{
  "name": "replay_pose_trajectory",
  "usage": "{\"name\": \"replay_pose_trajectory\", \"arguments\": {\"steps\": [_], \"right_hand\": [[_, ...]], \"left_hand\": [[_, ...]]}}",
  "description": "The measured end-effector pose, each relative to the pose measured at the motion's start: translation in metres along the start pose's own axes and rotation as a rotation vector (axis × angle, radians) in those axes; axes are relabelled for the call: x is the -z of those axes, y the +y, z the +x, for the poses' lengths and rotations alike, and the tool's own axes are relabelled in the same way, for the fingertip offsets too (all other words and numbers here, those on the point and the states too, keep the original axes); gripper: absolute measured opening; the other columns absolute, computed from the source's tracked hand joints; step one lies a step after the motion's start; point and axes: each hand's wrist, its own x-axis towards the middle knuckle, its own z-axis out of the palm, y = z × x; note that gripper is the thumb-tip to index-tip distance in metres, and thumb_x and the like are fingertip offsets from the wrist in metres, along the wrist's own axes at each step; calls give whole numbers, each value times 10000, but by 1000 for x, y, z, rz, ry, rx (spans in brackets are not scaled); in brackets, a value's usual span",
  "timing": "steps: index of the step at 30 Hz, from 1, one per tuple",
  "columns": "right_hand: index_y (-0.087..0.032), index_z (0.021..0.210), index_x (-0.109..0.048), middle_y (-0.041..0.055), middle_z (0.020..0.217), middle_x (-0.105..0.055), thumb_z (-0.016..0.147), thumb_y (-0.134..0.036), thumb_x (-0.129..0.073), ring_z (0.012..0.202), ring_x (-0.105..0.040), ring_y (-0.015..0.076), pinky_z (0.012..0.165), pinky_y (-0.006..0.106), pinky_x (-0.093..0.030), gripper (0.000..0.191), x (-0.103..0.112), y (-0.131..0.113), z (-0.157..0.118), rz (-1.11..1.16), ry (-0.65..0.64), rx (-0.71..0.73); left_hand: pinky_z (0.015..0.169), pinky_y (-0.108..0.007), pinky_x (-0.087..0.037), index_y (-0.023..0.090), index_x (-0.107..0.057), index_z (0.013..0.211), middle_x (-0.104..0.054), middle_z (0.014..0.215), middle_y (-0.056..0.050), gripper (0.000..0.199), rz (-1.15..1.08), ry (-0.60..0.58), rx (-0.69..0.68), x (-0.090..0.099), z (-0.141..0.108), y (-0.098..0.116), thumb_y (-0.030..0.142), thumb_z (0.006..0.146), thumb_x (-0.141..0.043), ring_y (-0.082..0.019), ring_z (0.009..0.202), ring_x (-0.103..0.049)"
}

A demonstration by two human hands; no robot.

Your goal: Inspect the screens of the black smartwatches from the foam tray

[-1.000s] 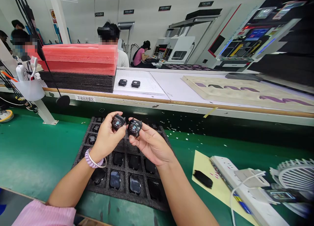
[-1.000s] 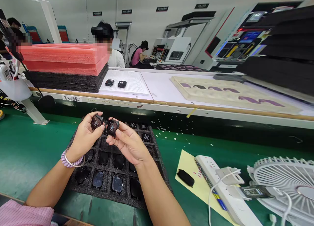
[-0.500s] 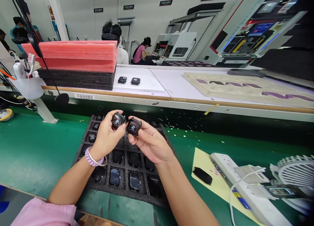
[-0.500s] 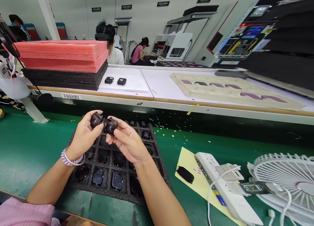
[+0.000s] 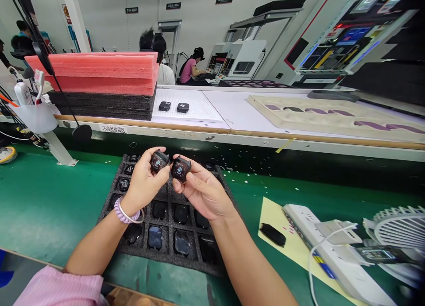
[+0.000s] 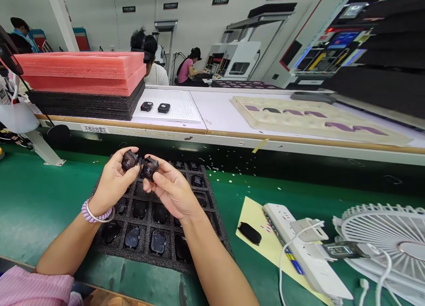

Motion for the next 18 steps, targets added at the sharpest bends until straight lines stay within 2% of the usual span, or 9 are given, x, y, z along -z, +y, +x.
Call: {"name": "replay_pose_trajectory", "arguments": {"steps": [7, 14, 18], "right_hand": [[-268, 1162, -700, 22, 909, -620, 720, -443, -910, 681, -569, 164, 659, 318, -519, 520, 0, -1, -1, -38, -10, 4], [-266, 1152, -711, 26, 946, -631, 717, -421, -918, 683, -566, 161, 669, 313, -507, 505, 0, -2, -1, -3, -6, -8], [-269, 1143, -713, 24, 953, -633, 717, -416, -919, 682, -566, 154, 665, 303, -505, 496, 0, -2, -1, -2, -15, -2]], "left_hand": [[762, -258, -482, 184, -575, 1160, -605, 957, -31, 429, 20, -16, 5, 0, -1, 0, 261, 746, -662, -151, 829, -577], [822, -272, -502, 180, -570, 1184, -621, 1010, -48, 436, -31, -19, 6, -1, -1, -2, 241, 762, -662, -161, 891, -607], [790, -267, -494, 180, -581, 1166, -629, 991, -43, 409, 4, -7, -11, -1, -1, -2, 231, 768, -659, -153, 851, -595]]}}
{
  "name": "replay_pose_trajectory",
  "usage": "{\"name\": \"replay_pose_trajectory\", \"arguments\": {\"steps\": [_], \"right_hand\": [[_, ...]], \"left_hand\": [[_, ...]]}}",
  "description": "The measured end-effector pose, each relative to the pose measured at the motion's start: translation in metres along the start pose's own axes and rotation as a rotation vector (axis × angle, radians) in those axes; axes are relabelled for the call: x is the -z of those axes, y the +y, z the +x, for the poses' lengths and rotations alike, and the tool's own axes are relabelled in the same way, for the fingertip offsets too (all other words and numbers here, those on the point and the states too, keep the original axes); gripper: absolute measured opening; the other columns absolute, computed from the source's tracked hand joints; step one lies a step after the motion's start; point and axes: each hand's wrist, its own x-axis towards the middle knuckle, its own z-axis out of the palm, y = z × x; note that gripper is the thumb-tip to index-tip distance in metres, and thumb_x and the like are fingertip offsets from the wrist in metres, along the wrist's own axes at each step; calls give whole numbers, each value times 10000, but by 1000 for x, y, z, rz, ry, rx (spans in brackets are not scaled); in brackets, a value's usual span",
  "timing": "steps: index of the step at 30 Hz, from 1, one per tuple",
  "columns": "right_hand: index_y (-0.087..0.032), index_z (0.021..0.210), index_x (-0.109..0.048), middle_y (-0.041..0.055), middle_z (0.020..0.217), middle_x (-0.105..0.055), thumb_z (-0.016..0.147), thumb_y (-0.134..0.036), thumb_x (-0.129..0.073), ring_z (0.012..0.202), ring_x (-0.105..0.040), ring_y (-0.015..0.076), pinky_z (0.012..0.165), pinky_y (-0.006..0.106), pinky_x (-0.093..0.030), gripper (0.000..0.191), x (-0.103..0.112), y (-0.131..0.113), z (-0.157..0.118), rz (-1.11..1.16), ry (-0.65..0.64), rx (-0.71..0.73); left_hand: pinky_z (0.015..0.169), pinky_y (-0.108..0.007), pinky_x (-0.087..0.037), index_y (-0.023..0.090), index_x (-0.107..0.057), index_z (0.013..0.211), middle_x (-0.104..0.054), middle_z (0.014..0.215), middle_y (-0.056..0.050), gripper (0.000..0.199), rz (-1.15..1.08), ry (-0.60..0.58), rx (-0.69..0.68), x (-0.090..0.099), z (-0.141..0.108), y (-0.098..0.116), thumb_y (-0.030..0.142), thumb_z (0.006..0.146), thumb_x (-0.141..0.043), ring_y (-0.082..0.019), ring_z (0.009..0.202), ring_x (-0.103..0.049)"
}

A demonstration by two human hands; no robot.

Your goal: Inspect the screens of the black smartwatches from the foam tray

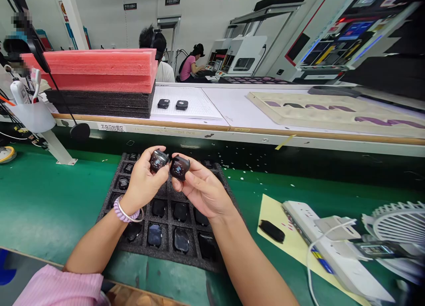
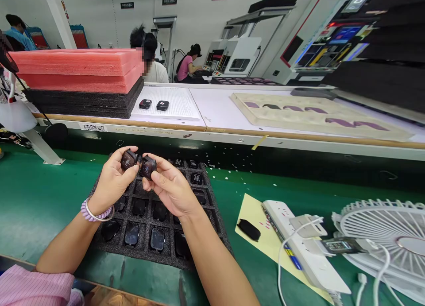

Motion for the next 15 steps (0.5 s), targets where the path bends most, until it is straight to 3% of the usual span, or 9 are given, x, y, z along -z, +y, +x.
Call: {"name": "replay_pose_trajectory", "arguments": {"steps": [15], "right_hand": [[-266, 1154, -718, 15, 936, -615, 744, -387, -917, 696, -563, 145, 667, 287, -502, 471, 2, 2, 0, 46, -19, 15]], "left_hand": [[847, -269, -507, 159, -580, 1169, -637, 1050, -60, 418, -33, -18, -5, 0, 1, -1, 261, 776, -678, -159, 915, -607]]}}
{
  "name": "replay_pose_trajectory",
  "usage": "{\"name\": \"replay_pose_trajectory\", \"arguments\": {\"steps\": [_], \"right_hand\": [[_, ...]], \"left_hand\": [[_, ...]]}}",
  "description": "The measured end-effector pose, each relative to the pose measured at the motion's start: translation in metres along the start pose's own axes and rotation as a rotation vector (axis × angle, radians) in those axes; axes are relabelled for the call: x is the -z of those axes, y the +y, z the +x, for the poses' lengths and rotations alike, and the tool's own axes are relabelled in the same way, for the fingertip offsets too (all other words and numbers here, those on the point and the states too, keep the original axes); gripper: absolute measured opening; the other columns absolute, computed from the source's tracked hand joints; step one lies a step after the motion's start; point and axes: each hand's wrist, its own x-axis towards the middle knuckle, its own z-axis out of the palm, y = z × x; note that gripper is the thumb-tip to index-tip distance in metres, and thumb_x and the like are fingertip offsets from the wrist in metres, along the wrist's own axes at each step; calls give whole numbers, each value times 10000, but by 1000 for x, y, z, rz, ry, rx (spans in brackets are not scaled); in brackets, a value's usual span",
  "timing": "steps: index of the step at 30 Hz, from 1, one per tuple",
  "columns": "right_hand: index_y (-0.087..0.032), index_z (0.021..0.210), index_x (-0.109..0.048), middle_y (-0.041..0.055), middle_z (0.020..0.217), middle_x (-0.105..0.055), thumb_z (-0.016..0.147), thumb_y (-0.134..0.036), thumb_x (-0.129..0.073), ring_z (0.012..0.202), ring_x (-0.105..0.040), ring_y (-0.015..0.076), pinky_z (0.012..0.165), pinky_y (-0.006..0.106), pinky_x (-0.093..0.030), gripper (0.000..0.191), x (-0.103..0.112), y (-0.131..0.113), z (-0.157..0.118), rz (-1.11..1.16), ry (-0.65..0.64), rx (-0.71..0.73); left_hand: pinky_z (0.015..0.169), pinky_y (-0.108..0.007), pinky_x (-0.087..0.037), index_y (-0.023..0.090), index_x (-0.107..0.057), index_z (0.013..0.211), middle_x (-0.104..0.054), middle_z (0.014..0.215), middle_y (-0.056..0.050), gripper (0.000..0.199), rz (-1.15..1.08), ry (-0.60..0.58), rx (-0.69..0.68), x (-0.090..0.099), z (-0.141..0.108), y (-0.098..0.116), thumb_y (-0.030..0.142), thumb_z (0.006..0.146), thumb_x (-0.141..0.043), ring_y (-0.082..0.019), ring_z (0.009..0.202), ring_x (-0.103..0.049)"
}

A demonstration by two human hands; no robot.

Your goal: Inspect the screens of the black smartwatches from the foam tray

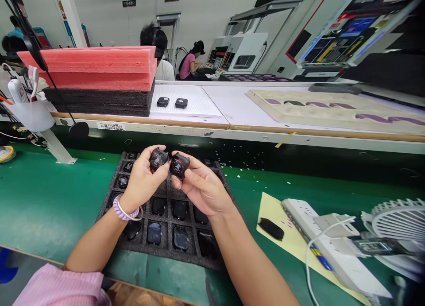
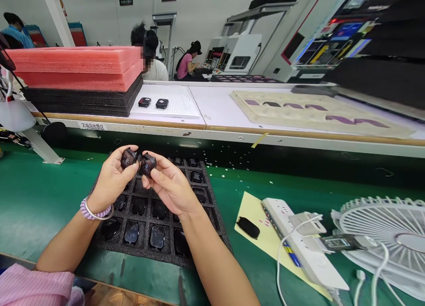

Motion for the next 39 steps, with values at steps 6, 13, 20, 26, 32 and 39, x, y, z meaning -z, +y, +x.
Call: {"name": "replay_pose_trajectory", "arguments": {"steps": [6, 13, 20, 26, 32, 39], "right_hand": [[-276, 1150, -731, 13, 947, -622, 756, -376, -911, 693, -564, 142, 653, 282, -496, 445, 0, 1, 0, 19, -16, -16], [-250, 1166, -711, 19, 980, -670, 769, -374, -899, 739, -618, 143, 685, 268, -515, 456, 7, 3, 6, -9, 44, -40], [-232, 1213, -620, 51, 1014, -713, 792, -378, -849, 732, -642, 154, 681, 275, -508, 501, 15, -6, 8, -41, 157, 11], [-232, 1154, -621, 30, 1012, -695, 767, -297, -838, 688, -608, 135, 656, 272, -490, 449, 13, -4, 8, -103, 162, 62], [-219, 1155, -622, 26, 990, -690, 767, -275, -813, 681, -612, 130, 664, 275, -509, 436, 12, -1, 7, -139, 164, 91], [-212, 1147, -631, -5, 862, -655, 791, -281, -787, 662, -612, 135, 636, 275, -517, 395, 11, 0, 7, -182, 156, 123]], "left_hand": [[846, -278, -507, 164, -583, 1178, -637, 1053, -60, 409, -26, -9, -7, 1, -1, -1, 246, 788, -675, -166, 926, -608], [802, -240, -487, 142, -568, 1219, -627, 1089, -66, 460, -63, -9, 98, 5, 7, -10, 231, 788, -700, -135, 897, -594], [498, -195, -447, 151, -453, 1415, -606, 916, -24, 658, -293, -52, 233, 3, 10, -10, 370, 842, -690, -71, 560, -569], [590, -236, -591, 159, -560, 1304, -642, 909, -26, 529, -350, -107, 221, 3, 9, -8, 356, 829, -686, -117, 604, -676], [612, -255, -629, 163, -568, 1253, -669, 952, -31, 470, -359, -118, 202, 3, 8, -4, 268, 803, -648, -132, 614, -705], [583, -258, -629, 159, -583, 1157, -645, 860, -1, 389, -294, -109, 171, 3, 7, -4, 230, 776, -620, -140, 578, -700]]}}
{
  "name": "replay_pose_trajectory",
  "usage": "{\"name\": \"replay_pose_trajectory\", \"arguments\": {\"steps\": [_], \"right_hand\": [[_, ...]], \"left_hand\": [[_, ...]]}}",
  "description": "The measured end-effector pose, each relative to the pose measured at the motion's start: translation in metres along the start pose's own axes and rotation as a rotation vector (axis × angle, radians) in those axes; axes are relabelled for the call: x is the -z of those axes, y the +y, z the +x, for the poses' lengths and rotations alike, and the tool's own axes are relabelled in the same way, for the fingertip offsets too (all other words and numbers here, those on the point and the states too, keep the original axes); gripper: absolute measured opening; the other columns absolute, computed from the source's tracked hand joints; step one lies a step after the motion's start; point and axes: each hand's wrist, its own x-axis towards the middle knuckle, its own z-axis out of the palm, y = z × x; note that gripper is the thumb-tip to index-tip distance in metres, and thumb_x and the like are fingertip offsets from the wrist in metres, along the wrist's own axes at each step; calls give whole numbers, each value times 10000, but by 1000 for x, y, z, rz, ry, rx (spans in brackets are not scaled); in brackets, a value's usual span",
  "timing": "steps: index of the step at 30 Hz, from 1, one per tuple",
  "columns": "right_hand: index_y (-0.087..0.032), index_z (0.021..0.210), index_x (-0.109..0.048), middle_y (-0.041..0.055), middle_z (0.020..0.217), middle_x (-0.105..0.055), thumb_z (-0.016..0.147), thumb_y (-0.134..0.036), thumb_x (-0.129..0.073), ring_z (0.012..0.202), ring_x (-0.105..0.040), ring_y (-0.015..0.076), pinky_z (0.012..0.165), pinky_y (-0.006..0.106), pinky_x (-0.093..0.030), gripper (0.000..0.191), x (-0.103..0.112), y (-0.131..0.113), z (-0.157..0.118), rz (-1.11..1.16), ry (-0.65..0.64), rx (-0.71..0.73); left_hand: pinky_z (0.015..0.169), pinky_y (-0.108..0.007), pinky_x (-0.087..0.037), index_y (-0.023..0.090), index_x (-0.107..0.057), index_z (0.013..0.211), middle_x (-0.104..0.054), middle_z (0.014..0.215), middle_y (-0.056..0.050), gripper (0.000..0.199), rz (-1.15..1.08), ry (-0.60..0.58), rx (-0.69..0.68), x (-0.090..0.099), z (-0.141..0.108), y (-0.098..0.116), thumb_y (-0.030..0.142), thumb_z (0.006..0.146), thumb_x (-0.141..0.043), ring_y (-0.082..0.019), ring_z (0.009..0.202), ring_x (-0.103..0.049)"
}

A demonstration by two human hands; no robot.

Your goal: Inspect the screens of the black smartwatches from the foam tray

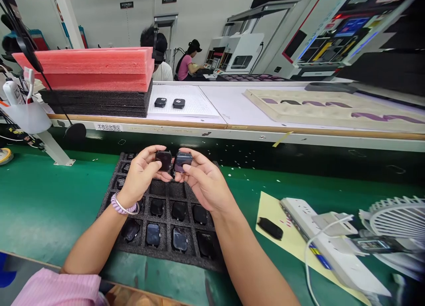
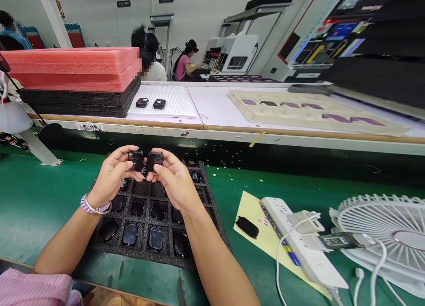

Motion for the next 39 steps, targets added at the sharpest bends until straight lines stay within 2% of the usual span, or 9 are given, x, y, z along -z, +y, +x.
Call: {"name": "replay_pose_trajectory", "arguments": {"steps": [5, 10, 14, 17, 21, 28, 32, 35, 39], "right_hand": [[-211, 1149, -623, -9, 828, -639, 806, -321, -787, 647, -606, 145, 625, 295, -521, 396, 0, 0, 0, -39, 6, 9], [-218, 1154, -632, -3, 847, -654, 799, -281, -780, 664, -613, 151, 629, 293, -510, 390, -1, -2, -2, -50, 9, 16], [-236, 1233, -611, 29, 1021, -694, 799, -272, -795, 768, -677, 169, 724, 311, -559, 473, -1, -1, -2, -2, -19, -26], [-266, 1286, -590, 37, 1125, -691, 834, -313, -806, 889, -716, 193, 847, 340, -581, 504, -1, 1, -2, 52, -64, -60], [-279, 1257, -609, 32, 1111, -677, 870, -359, -802, 903, -724, 202, 895, 375, -591, 440, -1, 2, -3, 20, -102, -62], [-282, 1185, -616, 22, 1056, -629, 855, -402, -825, 818, -713, 189, 843, 388, -605, 409, -3, 2, -6, -48, -85, 28], [-305, 1225, -606, 23, 1088, -654, 853, -386, -827, 829, -708, 181, 833, 363, -602, 440, -3, 1, -5, 10, -114, -3], [-320, 1240, -610, 11, 1062, -682, 841, -386, -834, 837, -706, 172, 813, 325, -594, 463, -3, 0, -4, 67, -146, -33], [-328, 1222, -624, 3, 1041, -689, 799, -419, -852, 805, -702, 181, 804, 353, -591, 490, -3, -2, -3, 90, -131, -70]], "left_hand": [[574, -257, -624, 164, -585, 1109, -635, 875, 1, 360, 22, 7, -16, -1, -1, 0, 215, 755, -625, -128, 567, -690], [594, -267, -607, 177, -574, 1139, -642, 954, -25, 385, 53, -3, -19, -1, -1, -2, 231, 766, -652, -113, 577, -670], [711, -236, -565, 186, -572, 1203, -646, 1040, -55, 481, 132, 29, -113, 1, 0, -7, 217, 749, -727, -135, 809, -654], [796, -239, -523, 187, -600, 1173, -639, 1016, -48, 437, 202, 103, -158, 2, 2, -8, 194, 753, -722, -158, 935, -610], [799, -247, -488, 194, -608, 1167, -628, 1033, -43, 396, 270, 122, -160, 3, 4, -8, 195, 777, -677, -162, 938, -585], [754, -246, -453, 199, -612, 1158, -597, 938, -14, 393, 364, 119, -186, 4, 2, -7, 176, 768, -649, -147, 835, -540], [786, -257, -464, 200, -595, 1163, -598, 975, -27, 404, 298, 123, -186, 1, 0, -6, 207, 766, -668, -159, 872, -555], [784, -262, -473, 203, -592, 1166, -589, 930, -19, 416, 294, 130, -190, -1, -1, -5, 200, 758, -674, -157, 845, -555], [772, -260, -483, 201, -598, 1141, -595, 932, -21, 409, 307, 134, -204, -3, -3, -3, 185, 739, -667, -157, 839, -565]]}}
